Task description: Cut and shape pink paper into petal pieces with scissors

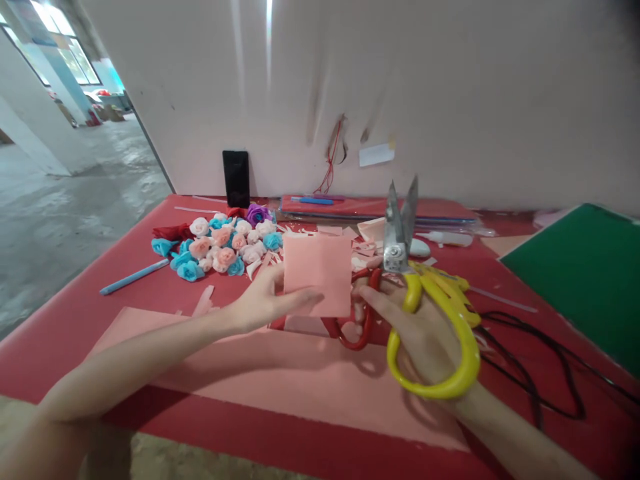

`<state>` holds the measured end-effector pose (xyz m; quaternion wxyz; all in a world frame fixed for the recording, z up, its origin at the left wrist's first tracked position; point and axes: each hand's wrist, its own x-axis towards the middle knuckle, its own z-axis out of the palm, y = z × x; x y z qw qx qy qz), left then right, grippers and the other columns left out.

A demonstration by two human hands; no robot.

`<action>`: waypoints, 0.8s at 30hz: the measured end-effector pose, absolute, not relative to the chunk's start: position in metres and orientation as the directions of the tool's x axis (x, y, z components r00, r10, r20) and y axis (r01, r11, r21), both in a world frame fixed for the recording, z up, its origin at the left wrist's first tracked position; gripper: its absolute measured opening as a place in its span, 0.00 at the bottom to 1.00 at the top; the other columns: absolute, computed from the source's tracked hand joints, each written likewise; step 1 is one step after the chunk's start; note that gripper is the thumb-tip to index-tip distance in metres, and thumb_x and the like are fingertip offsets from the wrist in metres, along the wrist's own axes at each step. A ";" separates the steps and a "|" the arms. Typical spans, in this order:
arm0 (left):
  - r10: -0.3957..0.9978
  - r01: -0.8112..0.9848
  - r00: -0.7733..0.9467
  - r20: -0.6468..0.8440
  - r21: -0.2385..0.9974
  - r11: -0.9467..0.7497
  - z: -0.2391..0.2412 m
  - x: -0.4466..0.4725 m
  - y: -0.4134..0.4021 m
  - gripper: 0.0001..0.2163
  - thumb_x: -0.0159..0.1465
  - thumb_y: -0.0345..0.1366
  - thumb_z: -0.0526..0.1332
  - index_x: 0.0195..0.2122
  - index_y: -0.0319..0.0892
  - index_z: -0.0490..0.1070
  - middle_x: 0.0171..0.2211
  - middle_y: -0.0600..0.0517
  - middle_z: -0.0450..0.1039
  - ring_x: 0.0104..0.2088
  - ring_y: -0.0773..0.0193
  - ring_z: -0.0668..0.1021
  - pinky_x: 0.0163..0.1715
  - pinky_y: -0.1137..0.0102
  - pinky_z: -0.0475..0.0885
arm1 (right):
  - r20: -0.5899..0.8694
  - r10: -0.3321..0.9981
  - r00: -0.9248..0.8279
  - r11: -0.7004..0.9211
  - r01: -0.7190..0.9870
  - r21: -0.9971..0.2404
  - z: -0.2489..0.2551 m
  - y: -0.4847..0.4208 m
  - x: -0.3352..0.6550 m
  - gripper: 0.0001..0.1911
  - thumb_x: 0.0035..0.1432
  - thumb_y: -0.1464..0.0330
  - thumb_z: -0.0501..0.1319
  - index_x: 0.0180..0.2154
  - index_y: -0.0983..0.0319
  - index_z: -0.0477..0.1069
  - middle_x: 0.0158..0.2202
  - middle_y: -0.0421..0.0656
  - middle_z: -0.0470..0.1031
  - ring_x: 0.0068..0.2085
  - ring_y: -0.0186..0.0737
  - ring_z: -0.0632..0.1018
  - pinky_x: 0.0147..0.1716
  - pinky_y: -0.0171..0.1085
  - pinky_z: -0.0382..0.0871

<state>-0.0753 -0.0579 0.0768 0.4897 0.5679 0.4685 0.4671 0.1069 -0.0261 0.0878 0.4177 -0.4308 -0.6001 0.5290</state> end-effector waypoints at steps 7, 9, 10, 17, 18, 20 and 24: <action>0.976 0.192 0.215 0.045 0.977 -0.088 0.078 -0.069 -0.069 0.11 0.60 0.42 0.57 0.31 0.40 0.72 0.30 0.51 0.76 0.32 0.64 0.76 0.31 0.73 0.72 | 0.123 0.965 -0.231 0.162 0.158 -0.974 0.088 -0.038 0.110 0.07 0.47 0.61 0.62 0.25 0.58 0.70 0.30 0.44 0.77 0.35 0.45 0.77 0.40 0.48 0.72; 0.991 0.211 0.125 0.037 0.975 -0.063 0.078 -0.068 -0.070 0.14 0.62 0.46 0.54 0.32 0.43 0.73 0.32 0.51 0.76 0.35 0.61 0.77 0.32 0.72 0.72 | 0.148 0.971 -0.188 0.178 0.156 -0.971 0.084 -0.039 0.110 0.07 0.47 0.61 0.62 0.25 0.58 0.70 0.28 0.44 0.76 0.33 0.44 0.77 0.39 0.48 0.72; 0.996 0.215 0.085 0.037 0.975 -0.054 0.078 -0.068 -0.070 0.14 0.62 0.46 0.53 0.33 0.44 0.73 0.34 0.51 0.76 0.37 0.60 0.77 0.33 0.71 0.72 | 0.160 0.973 -0.169 0.185 0.146 -0.972 0.083 -0.038 0.110 0.07 0.47 0.61 0.62 0.25 0.57 0.70 0.27 0.43 0.76 0.32 0.44 0.76 0.38 0.47 0.72; 0.926 0.334 0.004 0.378 0.872 -0.358 0.083 -0.073 -0.058 0.08 0.61 0.35 0.55 0.31 0.43 0.74 0.34 0.51 0.71 0.37 0.64 0.73 0.38 0.69 0.70 | 0.129 0.970 -0.205 0.156 0.123 -0.980 0.089 -0.029 0.111 0.11 0.44 0.61 0.64 0.19 0.59 0.67 0.20 0.40 0.71 0.25 0.37 0.73 0.33 0.39 0.72; 0.872 0.389 0.004 0.490 0.802 -0.453 0.082 -0.076 -0.056 0.09 0.62 0.34 0.55 0.31 0.44 0.74 0.35 0.50 0.69 0.39 0.64 0.72 0.40 0.68 0.70 | 0.123 0.971 -0.204 0.143 0.085 -0.986 0.089 -0.028 0.112 0.12 0.45 0.60 0.63 0.19 0.60 0.66 0.19 0.40 0.70 0.24 0.35 0.72 0.31 0.37 0.71; 0.698 0.490 0.061 0.714 0.587 -0.644 0.077 -0.083 -0.052 0.09 0.63 0.33 0.55 0.33 0.48 0.76 0.40 0.50 0.66 0.44 0.62 0.70 0.46 0.64 0.68 | 0.109 0.975 -0.192 0.109 -0.010 -0.994 0.087 -0.028 0.113 0.14 0.47 0.60 0.64 0.19 0.61 0.66 0.18 0.38 0.68 0.22 0.32 0.70 0.27 0.34 0.69; 0.405 0.644 0.204 0.891 0.190 -0.742 0.070 -0.091 -0.046 0.07 0.59 0.36 0.61 0.36 0.56 0.76 0.46 0.51 0.61 0.48 0.59 0.67 0.51 0.59 0.64 | 0.082 0.974 -0.212 0.057 -0.125 -0.991 0.081 -0.031 0.116 0.11 0.47 0.60 0.65 0.25 0.61 0.69 0.23 0.37 0.71 0.22 0.31 0.70 0.22 0.31 0.66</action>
